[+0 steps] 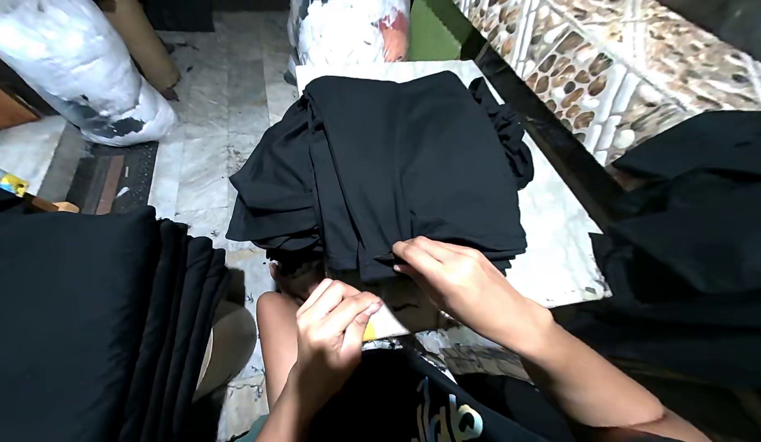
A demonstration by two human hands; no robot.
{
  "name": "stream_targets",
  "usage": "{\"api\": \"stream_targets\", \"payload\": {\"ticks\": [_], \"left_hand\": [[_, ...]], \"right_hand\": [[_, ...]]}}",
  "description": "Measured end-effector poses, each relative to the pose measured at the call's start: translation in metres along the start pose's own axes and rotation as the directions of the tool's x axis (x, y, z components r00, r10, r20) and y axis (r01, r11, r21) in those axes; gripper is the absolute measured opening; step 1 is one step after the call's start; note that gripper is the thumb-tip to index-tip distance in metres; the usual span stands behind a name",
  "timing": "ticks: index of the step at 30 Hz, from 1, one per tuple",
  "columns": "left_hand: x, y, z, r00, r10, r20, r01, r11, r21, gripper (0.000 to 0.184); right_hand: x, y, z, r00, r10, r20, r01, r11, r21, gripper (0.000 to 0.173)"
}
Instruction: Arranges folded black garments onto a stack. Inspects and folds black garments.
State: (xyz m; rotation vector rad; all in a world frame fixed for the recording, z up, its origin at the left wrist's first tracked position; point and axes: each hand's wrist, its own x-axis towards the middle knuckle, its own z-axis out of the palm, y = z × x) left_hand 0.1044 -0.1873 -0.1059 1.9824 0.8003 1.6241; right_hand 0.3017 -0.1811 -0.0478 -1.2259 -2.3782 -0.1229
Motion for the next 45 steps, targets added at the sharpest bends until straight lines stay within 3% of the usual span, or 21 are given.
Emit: {"api": "stream_targets", "payload": {"ticks": [2, 3, 6, 7, 8, 10, 12, 17, 20, 22, 24, 25, 26, 27, 28, 29, 30, 33, 38, 41, 45], "left_hand": [[0.002, 0.000, -0.007, 1.000, 0.006, 0.010, -0.006, 1.000, 0.010, 0.035], [0.003, -0.001, -0.011, 1.000, -0.017, 0.007, 0.017, 0.998, 0.057, 0.045], [0.010, -0.008, -0.017, 0.973, -0.195, -0.124, 0.216, 0.956, 0.198, 0.056], [0.012, -0.013, -0.014, 0.954, -0.261, -0.149, 0.290, 0.930, 0.227, 0.055], [0.014, -0.019, -0.009, 0.938, -0.315, -0.141, 0.342, 0.906, 0.249, 0.056], [0.014, -0.025, 0.004, 0.924, -0.376, -0.070, 0.379, 0.874, 0.305, 0.048], [0.006, -0.026, 0.007, 0.944, -0.324, -0.062, 0.323, 0.874, 0.362, 0.033], [-0.002, -0.028, -0.017, 0.950, -0.217, -0.225, 0.276, 0.920, 0.277, 0.027], [0.010, -0.019, 0.003, 0.967, -0.064, -0.248, 0.169, 0.885, 0.433, 0.032], [0.020, -0.023, 0.018, 0.969, 0.021, -0.247, 0.113, 0.848, 0.517, 0.016], [0.029, -0.026, 0.024, 0.956, -0.034, -0.291, 0.121, 0.951, 0.286, 0.014], [0.034, -0.022, 0.026, 0.945, -0.141, -0.295, 0.142, 0.990, -0.018, 0.016], [0.038, -0.014, 0.026, 0.931, -0.285, -0.228, 0.179, 0.902, -0.393, 0.018], [0.040, -0.010, 0.026, 0.906, -0.407, -0.113, 0.226, 0.692, -0.685, 0.024], [0.040, -0.008, 0.025, 0.877, -0.479, -0.017, 0.259, 0.503, -0.824, 0.030], [0.040, -0.009, 0.024, 0.861, -0.508, 0.026, 0.270, 0.414, -0.869, 0.034], [0.038, -0.010, 0.022, 0.861, -0.509, -0.001, 0.259, 0.440, -0.860, 0.032], [0.031, -0.008, 0.013, 0.880, -0.434, -0.193, 0.194, 0.699, -0.688, 0.006], [0.014, 0.007, 0.004, 0.976, -0.205, -0.075, 0.128, 0.815, -0.565, 0.018], [0.011, 0.008, 0.009, 0.988, -0.132, -0.084, 0.087, 0.909, -0.408, 0.023], [0.008, 0.007, 0.008, 0.989, -0.119, -0.089, 0.081, 0.935, -0.345, 0.029]], "right_hand": [[0.003, 0.002, -0.010, 0.991, 0.021, -0.130, -0.018, 0.999, 0.028, 0.021], [0.003, 0.005, -0.019, 0.958, 0.040, -0.284, -0.022, 0.998, 0.066, 0.022], [0.009, 0.020, -0.047, 0.738, 0.055, -0.673, 0.067, 0.986, 0.154, 0.019], [0.011, 0.019, -0.049, 0.757, 0.054, -0.651, 0.051, 0.989, 0.141, 0.020], [0.010, 0.015, -0.044, 0.833, 0.062, -0.549, 0.016, 0.991, 0.136, 0.021], [0.009, 0.009, -0.024, 0.972, 0.045, -0.230, -0.016, 0.991, 0.130, 0.025], [0.006, 0.015, -0.005, 0.999, 0.047, 0.014, -0.049, 0.992, 0.119, 0.020], [-0.003, 0.020, 0.004, 0.994, 0.042, -0.099, -0.026, 0.988, 0.150, 0.018], [0.004, 0.013, 0.000, 0.982, -0.015, -0.186, 0.027, 0.998, 0.062, 0.020], [0.009, 0.012, -0.011, 0.974, -0.023, -0.225, 0.027, 1.000, 0.013, 0.021], [0.016, 0.016, -0.016, 0.961, 0.039, -0.273, -0.034, 0.999, 0.023, 0.021], [0.020, 0.021, -0.012, 0.949, 0.112, -0.295, -0.106, 0.994, 0.037, 0.019], [0.024, 0.026, -0.005, 0.932, 0.201, -0.302, -0.194, 0.980, 0.054, 0.016], [0.027, 0.032, 0.004, 0.913, 0.289, -0.286, -0.276, 0.957, 0.085, 0.014], [0.028, 0.035, 0.012, 0.895, 0.357, -0.268, -0.340, 0.934, 0.111, 0.018], [0.027, 0.032, 0.015, 0.882, 0.386, -0.271, -0.369, 0.922, 0.114, 0.023], [0.025, 0.025, 0.015, 0.877, 0.385, -0.286, -0.367, 0.923, 0.117, 0.027], [0.003, -0.013, 0.011, 0.905, 0.336, -0.261, -0.288, 0.935, 0.206, 0.034], [-0.016, -0.043, 0.019, 0.952, 0.213, -0.218, -0.133, 0.934, 0.333, 0.022], [-0.009, -0.043, 0.021, 0.951, 0.225, -0.214, -0.130, 0.915, 0.382, 0.023], [-0.003, -0.046, 0.024, 0.943, 0.250, -0.217, -0.172, 0.930, 0.325, 0.025]]}}
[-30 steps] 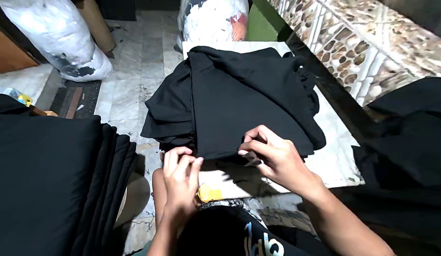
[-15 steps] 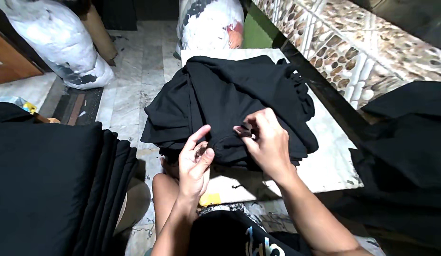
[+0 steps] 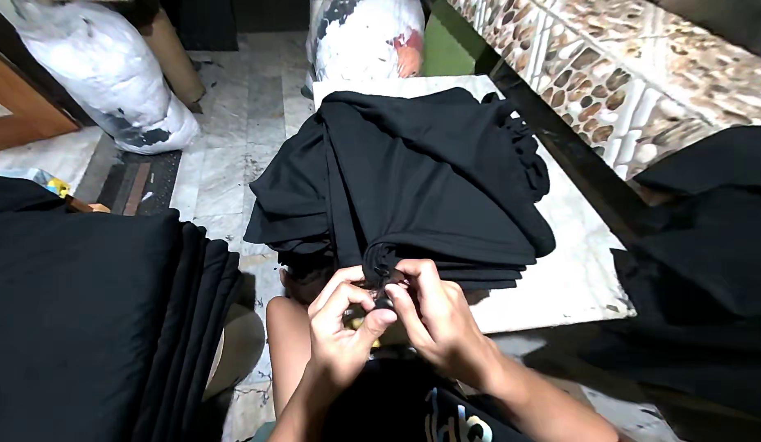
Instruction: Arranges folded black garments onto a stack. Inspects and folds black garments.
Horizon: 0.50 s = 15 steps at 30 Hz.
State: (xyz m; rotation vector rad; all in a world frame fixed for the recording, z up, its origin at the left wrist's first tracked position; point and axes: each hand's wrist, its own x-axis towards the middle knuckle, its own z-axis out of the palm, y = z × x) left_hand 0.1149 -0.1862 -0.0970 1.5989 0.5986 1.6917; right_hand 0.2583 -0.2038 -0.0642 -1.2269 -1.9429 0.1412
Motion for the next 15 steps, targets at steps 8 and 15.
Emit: {"api": "stream_targets", "payload": {"ticks": [8, 15], "left_hand": [[0.0006, 0.0001, 0.0025, 0.991, -0.124, -0.044, 0.120, 0.990, -0.075, 0.049], [0.0053, -0.0081, 0.0006, 0.967, -0.150, -0.204, 0.121, 0.982, -0.146, 0.006]], "right_hand": [[0.0006, 0.0003, 0.0017, 0.999, -0.031, -0.016, 0.029, 0.994, -0.110, 0.027], [-0.0084, 0.0019, -0.0008, 1.000, -0.025, 0.001, 0.025, 0.993, -0.118, 0.025]]}}
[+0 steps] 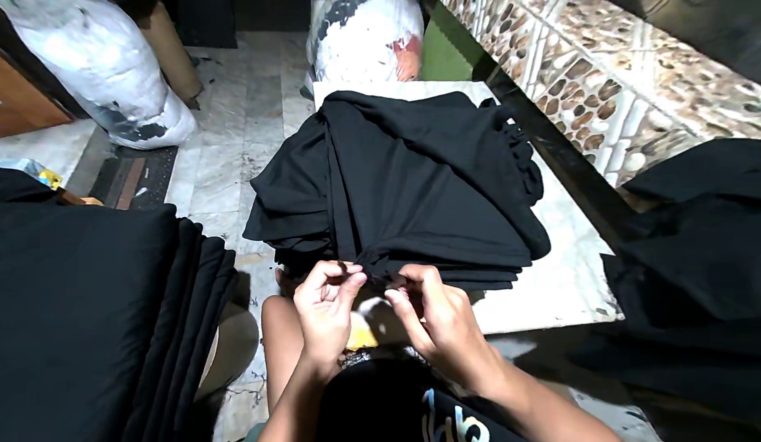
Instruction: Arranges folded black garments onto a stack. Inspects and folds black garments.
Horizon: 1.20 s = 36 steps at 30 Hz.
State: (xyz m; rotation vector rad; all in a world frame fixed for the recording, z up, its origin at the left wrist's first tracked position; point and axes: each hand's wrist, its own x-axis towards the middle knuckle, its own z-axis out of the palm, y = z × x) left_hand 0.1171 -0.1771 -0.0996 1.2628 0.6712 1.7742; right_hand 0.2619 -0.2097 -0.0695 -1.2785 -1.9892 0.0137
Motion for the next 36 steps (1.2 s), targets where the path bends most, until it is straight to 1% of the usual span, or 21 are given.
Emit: {"api": "stream_targets", "payload": {"ticks": [1, 3, 5, 6, 8, 9, 11, 13, 15, 16, 17, 19, 20, 22, 25, 29, 32, 34, 35, 36], "left_hand": [[0.000, 0.002, -0.002, 1.000, 0.007, 0.024, -0.008, 1.000, 0.006, 0.006], [-0.003, 0.009, -0.007, 0.988, 0.039, 0.153, -0.043, 0.999, 0.022, 0.016], [-0.007, 0.008, -0.009, 0.963, 0.109, 0.245, -0.135, 0.987, 0.090, 0.023], [-0.009, 0.007, -0.009, 0.955, 0.134, 0.264, -0.172, 0.977, 0.126, 0.025], [-0.011, 0.003, -0.011, 0.952, 0.156, 0.265, -0.198, 0.970, 0.142, 0.032], [-0.011, 0.002, -0.012, 0.955, 0.149, 0.255, -0.187, 0.974, 0.131, 0.039], [-0.009, 0.002, -0.014, 0.972, 0.078, 0.220, -0.105, 0.988, 0.114, 0.050], [-0.007, 0.001, -0.010, 0.988, -0.036, 0.148, 0.007, 0.982, 0.190, 0.047], [-0.008, -0.004, -0.005, 0.986, -0.110, 0.122, 0.058, 0.926, 0.372, 0.037], [-0.010, -0.002, -0.005, 0.987, -0.092, 0.135, 0.018, 0.883, 0.469, 0.029], [-0.012, 0.000, -0.008, 0.987, -0.023, 0.157, -0.066, 0.841, 0.536, 0.024], [-0.017, 0.005, -0.016, 0.973, 0.114, 0.201, -0.213, 0.775, 0.595, 0.023], [-0.019, 0.007, -0.020, 0.966, 0.139, 0.218, -0.245, 0.765, 0.596, 0.023], [-0.021, 0.006, -0.022, 0.964, 0.150, 0.219, -0.251, 0.784, 0.568, 0.024], [-0.020, 0.006, -0.019, 0.964, 0.175, 0.199, -0.258, 0.788, 0.559, 0.024], [-0.021, 0.006, -0.012, 0.966, 0.165, 0.201, -0.247, 0.824, 0.511, 0.024], [-0.024, 0.004, -0.009, 0.956, 0.190, 0.223, -0.280, 0.816, 0.505, 0.021], [-0.024, 0.004, -0.012, 0.949, 0.209, 0.234, -0.299, 0.829, 0.473, 0.025], [-0.022, 0.006, -0.014, 0.946, 0.213, 0.243, -0.306, 0.835, 0.457, 0.030], [-0.020, 0.008, -0.017, 0.944, 0.206, 0.256, -0.307, 0.830, 0.465, 0.037]], "right_hand": [[-0.002, -0.001, -0.001, 1.000, -0.010, 0.010, 0.010, 1.000, -0.003, 0.024], [-0.004, -0.003, -0.002, 0.999, -0.027, 0.030, 0.027, 1.000, 0.001, 0.022], [-0.003, -0.004, -0.002, 0.999, -0.038, 0.034, 0.038, 0.999, 0.027, 0.022], [0.000, -0.004, -0.001, 0.999, -0.036, 0.030, 0.036, 0.999, 0.026, 0.023], [0.008, -0.004, -0.002, 1.000, -0.016, 0.006, 0.016, 1.000, -0.017, 0.026], [0.013, -0.003, -0.002, 1.000, -0.007, -0.015, 0.007, 0.999, -0.044, 0.028], [0.021, -0.002, -0.004, 0.998, -0.005, -0.064, 0.002, 0.999, -0.050, 0.027], [0.030, 0.000, -0.002, 0.997, -0.022, -0.078, 0.020, 1.000, -0.021, 0.028], [0.036, 0.006, -0.004, 0.999, -0.033, 0.002, 0.033, 0.999, -0.027, 0.029], [0.036, 0.009, -0.008, 0.998, -0.039, 0.049, 0.041, 0.998, -0.039, 0.031], [0.034, 0.013, -0.017, 0.993, -0.054, 0.103, 0.058, 0.998, -0.036, 0.032], [0.024, 0.019, -0.036, 0.972, -0.107, 0.209, 0.113, 0.993, -0.017, 0.033], [0.017, 0.022, -0.042, 0.957, -0.140, 0.252, 0.147, 0.989, -0.007, 0.032], [0.006, 0.028, -0.043, 0.930, -0.183, 0.320, 0.198, 0.980, -0.017, 0.028], [0.003, 0.033, -0.040, 0.925, -0.192, 0.326, 0.222, 0.974, -0.055, 0.025], [0.005, 0.025, -0.032, 0.918, -0.178, 0.353, 0.238, 0.962, -0.133, 0.025], [0.012, 0.023, -0.026, 0.916, -0.193, 0.352, 0.266, 0.948, -0.172, 0.020], [0.020, 0.025, -0.029, 0.927, -0.182, 0.327, 0.247, 0.954, -0.170, 0.016], [0.025, 0.026, -0.033, 0.947, -0.171, 0.273, 0.222, 0.961, -0.166, 0.017], [0.029, 0.028, -0.041, 0.972, -0.175, 0.157, 0.200, 0.967, -0.160, 0.019]]}}
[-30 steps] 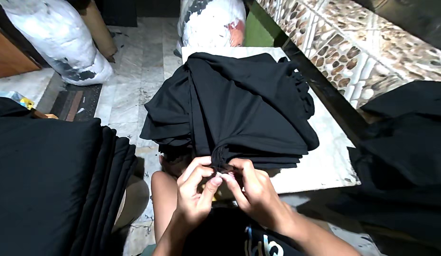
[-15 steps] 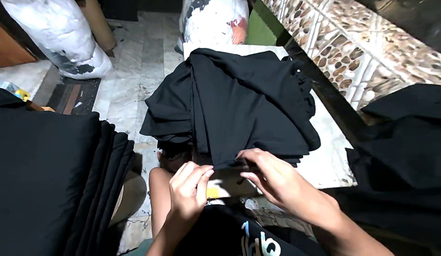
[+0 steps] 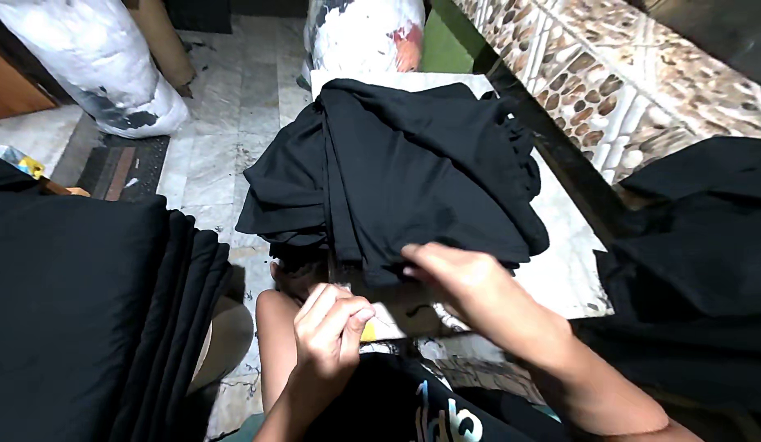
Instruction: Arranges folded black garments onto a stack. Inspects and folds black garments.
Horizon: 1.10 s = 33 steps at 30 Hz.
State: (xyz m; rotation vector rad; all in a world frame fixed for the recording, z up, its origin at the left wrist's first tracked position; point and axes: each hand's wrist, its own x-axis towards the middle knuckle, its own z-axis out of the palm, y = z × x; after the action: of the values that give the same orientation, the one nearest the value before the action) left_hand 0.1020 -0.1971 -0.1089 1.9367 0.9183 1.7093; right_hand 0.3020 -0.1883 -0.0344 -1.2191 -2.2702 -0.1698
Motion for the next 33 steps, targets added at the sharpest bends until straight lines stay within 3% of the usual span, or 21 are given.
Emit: {"api": "stream_targets", "payload": {"ticks": [1, 3, 4, 5, 6, 8, 9, 11, 16, 19, 23, 25, 26, 27, 28, 29, 30, 31, 32, 33], "left_hand": [[0.003, -0.001, -0.004, 1.000, -0.018, 0.022, 0.017, 0.999, 0.038, 0.046], [0.011, -0.005, -0.009, 0.990, -0.138, 0.019, 0.133, 0.977, 0.165, 0.060], [0.015, -0.011, -0.008, 0.978, -0.206, -0.010, 0.204, 0.956, 0.210, 0.062], [0.019, -0.018, -0.004, 0.964, -0.262, -0.039, 0.263, 0.934, 0.241, 0.063], [0.023, -0.024, 0.001, 0.950, -0.307, -0.049, 0.309, 0.914, 0.263, 0.064], [0.027, -0.029, 0.014, 0.925, -0.379, 0.014, 0.359, 0.888, 0.286, 0.056], [0.024, -0.029, 0.019, 0.927, -0.374, 0.044, 0.343, 0.887, 0.308, 0.046], [0.014, -0.029, 0.019, 0.952, -0.308, 0.004, 0.291, 0.904, 0.313, 0.031], [0.012, -0.035, -0.002, 0.940, -0.259, -0.221, 0.304, 0.930, 0.205, 0.024], [0.023, -0.020, 0.015, 0.977, -0.141, -0.161, 0.188, 0.928, 0.323, 0.049], [0.041, -0.033, 0.037, 0.991, 0.029, -0.130, 0.032, 0.896, 0.443, 0.012], [0.052, -0.037, 0.040, 0.976, 0.006, -0.219, 0.058, 0.957, 0.284, 0.017], [0.056, -0.031, 0.043, 0.968, -0.056, -0.246, 0.074, 0.995, 0.064, 0.019], [0.058, -0.020, 0.047, 0.963, -0.172, -0.205, 0.118, 0.960, -0.252, 0.019], [0.060, -0.008, 0.048, 0.944, -0.319, -0.089, 0.215, 0.795, -0.567, 0.021], [0.062, -0.001, 0.048, 0.894, -0.445, 0.050, 0.321, 0.559, -0.765, 0.024], [0.062, 0.001, 0.046, 0.843, -0.515, 0.154, 0.381, 0.371, -0.847, 0.028], [0.061, 0.000, 0.043, 0.818, -0.536, 0.209, 0.395, 0.259, -0.882, 0.034], [0.060, -0.003, 0.039, 0.829, -0.513, 0.221, 0.379, 0.226, -0.897, 0.042], [0.057, -0.004, 0.036, 0.855, -0.485, 0.184, 0.346, 0.269, -0.899, 0.047]], "right_hand": [[0.002, 0.005, -0.010, 0.984, 0.020, -0.177, -0.016, 0.999, 0.028, 0.021], [0.006, 0.017, -0.031, 0.849, 0.042, -0.527, 0.030, 0.991, 0.128, 0.023], [0.009, 0.021, -0.036, 0.782, 0.029, -0.623, 0.065, 0.990, 0.127, 0.025], [0.010, 0.020, -0.036, 0.772, 0.029, -0.635, 0.054, 0.992, 0.111, 0.027], [0.010, 0.016, -0.032, 0.825, 0.036, -0.564, 0.023, 0.995, 0.098, 0.027], [0.007, 0.010, -0.012, 0.959, 0.022, -0.284, 0.006, 0.995, 0.097, 0.024], [0.006, 0.011, -0.002, 0.993, 0.020, -0.120, -0.009, 0.996, 0.090, 0.026], [0.001, 0.021, 0.009, 0.990, 0.045, 0.132, -0.056, 0.995, 0.088, 0.026], [0.000, 0.026, 0.017, 0.992, 0.052, 0.114, -0.060, 0.996, 0.069, 0.028], [0.006, 0.024, 0.023, 0.998, 0.040, 0.057, -0.042, 0.998, 0.037, 0.021], [0.006, 0.022, 0.010, 0.998, -0.008, -0.068, 0.012, 0.998, 0.058, 0.017], [0.011, 0.020, -0.004, 0.986, 0.004, -0.168, -0.002, 1.000, 0.013, 0.018], [0.015, 0.021, -0.004, 0.975, 0.052, -0.216, -0.055, 0.998, -0.008, 0.018], [0.020, 0.024, 0.001, 0.963, 0.128, -0.237, -0.136, 0.990, -0.021, 0.017], [0.024, 0.029, 0.009, 0.949, 0.217, -0.229, -0.227, 0.974, -0.016, 0.014], [0.028, 0.035, 0.019, 0.932, 0.299, -0.207, -0.306, 0.952, -0.001, 0.014], [0.029, 0.040, 0.027, 0.914, 0.359, -0.191, -0.363, 0.932, 0.016, 0.017], [0.028, 0.040, 0.031, 0.903, 0.383, -0.195, -0.387, 0.922, 0.020, 0.020], [0.027, 0.035, 0.031, 0.901, 0.379, -0.210, -0.385, 0.923, 0.016, 0.025], [0.023, 0.026, 0.028, 0.902, 0.372, -0.219, -0.375, 0.926, 0.029, 0.032]]}}
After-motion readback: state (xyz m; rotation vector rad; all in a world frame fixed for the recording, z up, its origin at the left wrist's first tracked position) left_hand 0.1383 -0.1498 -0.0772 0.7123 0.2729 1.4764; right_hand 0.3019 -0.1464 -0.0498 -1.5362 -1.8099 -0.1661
